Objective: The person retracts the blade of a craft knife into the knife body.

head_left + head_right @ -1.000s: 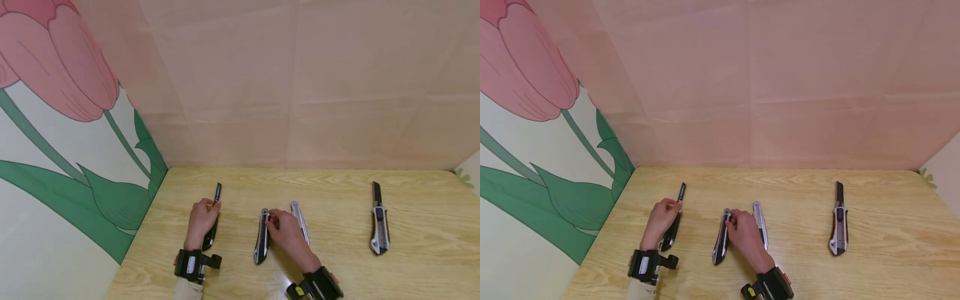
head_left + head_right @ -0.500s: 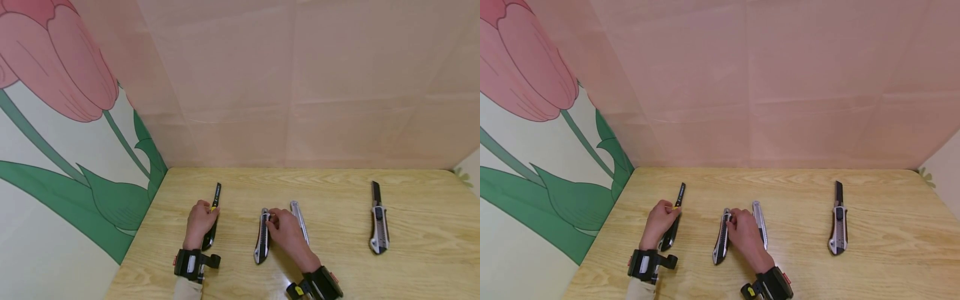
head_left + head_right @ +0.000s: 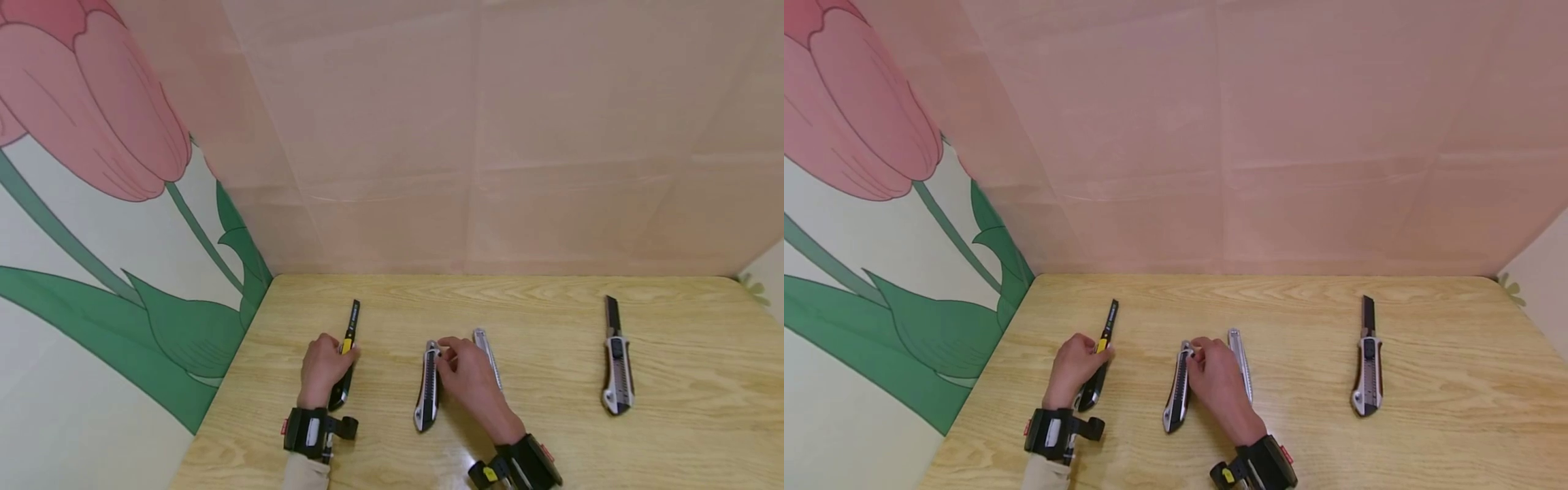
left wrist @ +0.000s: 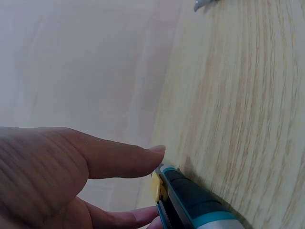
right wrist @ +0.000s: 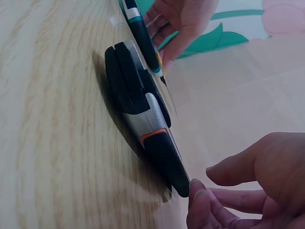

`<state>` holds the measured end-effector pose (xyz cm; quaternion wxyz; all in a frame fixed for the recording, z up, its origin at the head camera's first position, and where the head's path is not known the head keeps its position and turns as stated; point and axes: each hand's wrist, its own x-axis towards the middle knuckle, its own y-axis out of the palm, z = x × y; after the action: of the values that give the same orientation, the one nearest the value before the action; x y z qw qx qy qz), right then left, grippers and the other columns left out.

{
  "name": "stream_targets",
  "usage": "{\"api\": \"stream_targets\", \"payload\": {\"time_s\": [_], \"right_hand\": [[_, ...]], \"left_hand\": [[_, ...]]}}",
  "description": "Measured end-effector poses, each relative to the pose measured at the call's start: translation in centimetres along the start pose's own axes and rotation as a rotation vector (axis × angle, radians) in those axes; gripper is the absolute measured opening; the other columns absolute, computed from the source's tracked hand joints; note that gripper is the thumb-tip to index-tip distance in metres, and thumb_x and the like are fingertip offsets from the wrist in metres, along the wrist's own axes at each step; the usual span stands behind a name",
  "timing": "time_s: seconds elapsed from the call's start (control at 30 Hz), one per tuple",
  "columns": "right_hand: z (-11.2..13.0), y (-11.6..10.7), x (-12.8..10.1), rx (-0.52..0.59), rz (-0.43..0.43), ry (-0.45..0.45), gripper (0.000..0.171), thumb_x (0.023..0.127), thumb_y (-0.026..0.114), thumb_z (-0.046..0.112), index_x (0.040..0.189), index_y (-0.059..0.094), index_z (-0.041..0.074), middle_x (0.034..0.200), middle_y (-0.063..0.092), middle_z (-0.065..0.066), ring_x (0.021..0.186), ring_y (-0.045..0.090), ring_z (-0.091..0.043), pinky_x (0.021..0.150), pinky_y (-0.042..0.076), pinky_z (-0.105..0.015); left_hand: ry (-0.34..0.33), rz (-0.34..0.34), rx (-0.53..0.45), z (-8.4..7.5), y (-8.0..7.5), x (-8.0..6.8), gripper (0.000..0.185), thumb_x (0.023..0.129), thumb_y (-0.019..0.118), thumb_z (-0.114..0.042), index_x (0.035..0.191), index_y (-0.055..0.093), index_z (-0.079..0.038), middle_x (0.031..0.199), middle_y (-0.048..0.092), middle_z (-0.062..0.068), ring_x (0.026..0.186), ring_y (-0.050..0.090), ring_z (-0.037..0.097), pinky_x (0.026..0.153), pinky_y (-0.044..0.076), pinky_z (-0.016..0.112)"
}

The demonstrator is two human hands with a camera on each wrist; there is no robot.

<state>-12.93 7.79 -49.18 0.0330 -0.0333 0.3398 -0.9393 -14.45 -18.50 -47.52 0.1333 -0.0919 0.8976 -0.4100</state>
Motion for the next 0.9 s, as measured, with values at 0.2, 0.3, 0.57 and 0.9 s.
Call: {"api": "stream_targets", "payload": {"time_s": [0.2, 0.3, 0.57, 0.9], "right_hand": [[-0.1, 0.0, 0.1, 0.008, -0.002, 0.010, 0.028, 0.095, 0.072, 0.009, 0.122, 0.070, 0.003, 0.090, 0.064, -0.003, 0.073, 0.057, -0.013, 0.056, 0.048, -0.025], [0.0, 0.0, 0.1, 0.016, -0.004, 0.017, 0.026, 0.095, 0.071, 0.009, 0.121, 0.071, 0.005, 0.090, 0.064, -0.002, 0.073, 0.057, -0.013, 0.055, 0.048, -0.025], [0.4, -0.1, -0.1, 0.061, -0.020, 0.005, 0.025, 0.094, 0.069, 0.007, 0.119, 0.072, 0.006, 0.089, 0.066, -0.003, 0.070, 0.059, -0.011, 0.053, 0.048, -0.024], [1.4, -0.5, -0.4, 0.070, -0.052, -0.063, 0.024, 0.094, 0.069, 0.003, 0.118, 0.073, 0.005, 0.088, 0.068, -0.003, 0.074, 0.062, -0.011, 0.059, 0.051, -0.023]], "left_hand": [[-0.014, -0.014, 0.008, 0.0, 0.3, -0.1, 0.041, 0.084, 0.086, -0.025, 0.100, 0.060, 0.003, 0.091, 0.054, 0.013, 0.080, 0.053, 0.026, 0.063, 0.042, 0.032], [-0.002, -0.024, 0.008, 0.0, 0.3, -0.2, 0.036, 0.081, 0.087, -0.020, 0.091, 0.061, 0.002, 0.086, 0.055, 0.012, 0.075, 0.054, 0.025, 0.060, 0.042, 0.031], [-0.019, -0.045, 0.024, -0.3, 0.3, -0.1, 0.023, 0.079, 0.087, -0.016, 0.078, 0.069, -0.002, 0.075, 0.060, 0.007, 0.063, 0.057, 0.020, 0.053, 0.044, 0.028], [0.043, -0.103, 0.013, -1.2, 0.0, -0.5, 0.032, 0.080, 0.086, -0.017, 0.096, 0.067, 0.002, 0.083, 0.062, 0.009, 0.071, 0.058, 0.023, 0.058, 0.047, 0.031]]}}
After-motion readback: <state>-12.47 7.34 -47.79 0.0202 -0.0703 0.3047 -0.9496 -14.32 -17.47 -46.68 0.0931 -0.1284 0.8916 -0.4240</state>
